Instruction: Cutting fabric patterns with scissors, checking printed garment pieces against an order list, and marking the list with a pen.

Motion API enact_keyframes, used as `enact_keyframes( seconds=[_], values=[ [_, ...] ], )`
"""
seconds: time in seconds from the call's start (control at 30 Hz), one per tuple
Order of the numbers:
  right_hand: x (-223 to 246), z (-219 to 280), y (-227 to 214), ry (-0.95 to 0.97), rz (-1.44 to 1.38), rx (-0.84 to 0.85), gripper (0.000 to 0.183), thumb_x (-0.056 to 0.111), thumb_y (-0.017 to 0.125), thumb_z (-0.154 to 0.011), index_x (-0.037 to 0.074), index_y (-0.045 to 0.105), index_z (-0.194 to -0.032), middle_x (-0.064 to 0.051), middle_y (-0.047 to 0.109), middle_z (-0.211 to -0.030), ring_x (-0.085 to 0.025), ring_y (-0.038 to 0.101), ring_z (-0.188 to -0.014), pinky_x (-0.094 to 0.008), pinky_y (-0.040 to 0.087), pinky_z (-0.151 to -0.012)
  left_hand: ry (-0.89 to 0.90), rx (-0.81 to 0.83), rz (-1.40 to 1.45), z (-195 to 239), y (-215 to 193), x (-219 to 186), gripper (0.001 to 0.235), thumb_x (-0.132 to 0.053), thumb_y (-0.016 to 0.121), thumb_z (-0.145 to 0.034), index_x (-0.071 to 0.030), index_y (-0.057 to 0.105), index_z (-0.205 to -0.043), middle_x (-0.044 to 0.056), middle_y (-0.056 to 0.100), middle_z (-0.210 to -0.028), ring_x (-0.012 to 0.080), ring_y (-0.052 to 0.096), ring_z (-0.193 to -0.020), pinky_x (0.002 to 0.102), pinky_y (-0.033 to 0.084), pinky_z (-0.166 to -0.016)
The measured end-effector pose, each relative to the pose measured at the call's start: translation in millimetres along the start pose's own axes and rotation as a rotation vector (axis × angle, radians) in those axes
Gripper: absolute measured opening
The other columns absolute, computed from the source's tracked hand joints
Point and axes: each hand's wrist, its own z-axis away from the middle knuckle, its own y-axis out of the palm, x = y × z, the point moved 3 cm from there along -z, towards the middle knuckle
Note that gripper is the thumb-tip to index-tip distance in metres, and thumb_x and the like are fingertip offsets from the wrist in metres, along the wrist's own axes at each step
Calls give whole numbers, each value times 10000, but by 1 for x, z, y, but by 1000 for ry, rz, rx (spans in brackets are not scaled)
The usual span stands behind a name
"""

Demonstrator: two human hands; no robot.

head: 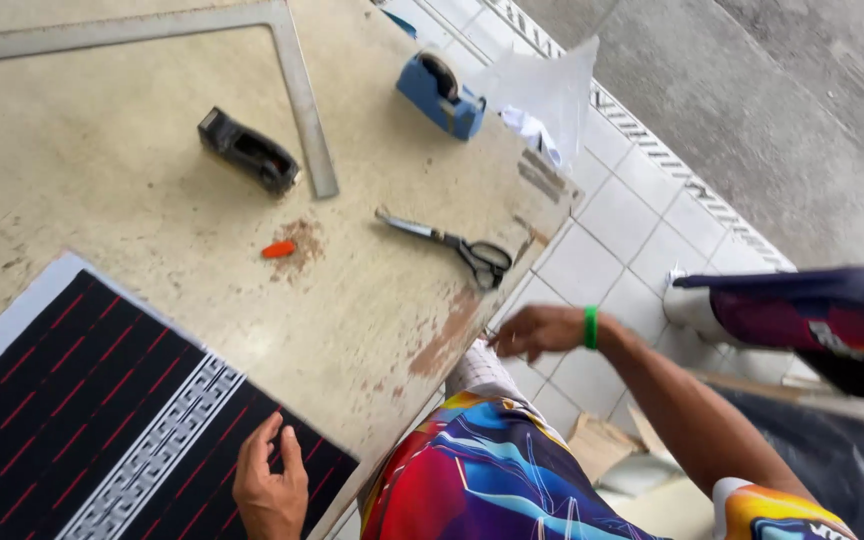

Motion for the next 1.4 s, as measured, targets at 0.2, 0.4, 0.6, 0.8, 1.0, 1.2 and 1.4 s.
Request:
enact_keyframes(
  seconds=[0.2,0.4,0.6,0.8,1.0,1.2,1.4],
  values=[
    [16,-36,-256,-387,117,-661,173,92,407,-1011,32,558,-1072,-262,562,-1568,-314,738,-1065,-414,648,-796,6,16,-31,-90,126,-111,254,-88,716,-1081,26,750,-1306,190,790,-1231,338,765,-1117,461,625,-966],
    [16,-104,-369,-262,-207,-745,415,388,691,-1086,38,709,-1310,-216,729,-1274,-320,782,-1096,-403,709,-842,28,288,50,-137,243,-236,348,-153,669,-1087,-13,690,-1405,206,751,-1309,370,730,-1234,491,612,-1054],
    [13,-152,-396,-187,-274,-490,514,488,805,-992,53,820,-1265,-236,700,-1327,-377,759,-1158,-496,695,-947,-12,411,37,-202,323,-268,379,-208,573,-1170,-25,588,-1502,183,648,-1370,407,669,-1314,548,582,-1084],
    [36,-131,-403,-66,-372,-328,390,408,803,-968,97,834,-1202,-200,688,-1293,-373,702,-1236,-623,594,-1070,-100,396,-31,-290,398,-282,444,-237,652,-1128,-40,550,-1512,187,668,-1263,395,733,-1189,539,648,-974],
    [45,-92,-393,-142,-500,-277,297,361,813,-996,78,794,-1089,-236,614,-1485,-459,599,-1387,-686,493,-1154,-230,360,35,-309,437,-266,310,-208,620,-1155,-52,614,-1424,150,690,-1084,351,790,-1017,475,707,-823],
    [19,-102,-382,-242,-444,-319,269,315,836,-972,73,812,-1088,-248,575,-1597,-422,635,-1386,-525,570,-1071,-259,279,229,-313,430,-263,325,-87,696,-1046,-21,660,-1362,242,732,-1070,421,794,-973,478,705,-761],
    [11,-107,-387,-237,-499,-278,347,360,873,-951,51,821,-1099,-237,562,-1598,-425,636,-1377,-618,523,-1110,-597,222,538,-292,418,-271,157,-102,687,-965,-80,770,-1097,151,770,-915,226,793,-802,332,680,-699]
  ],
)
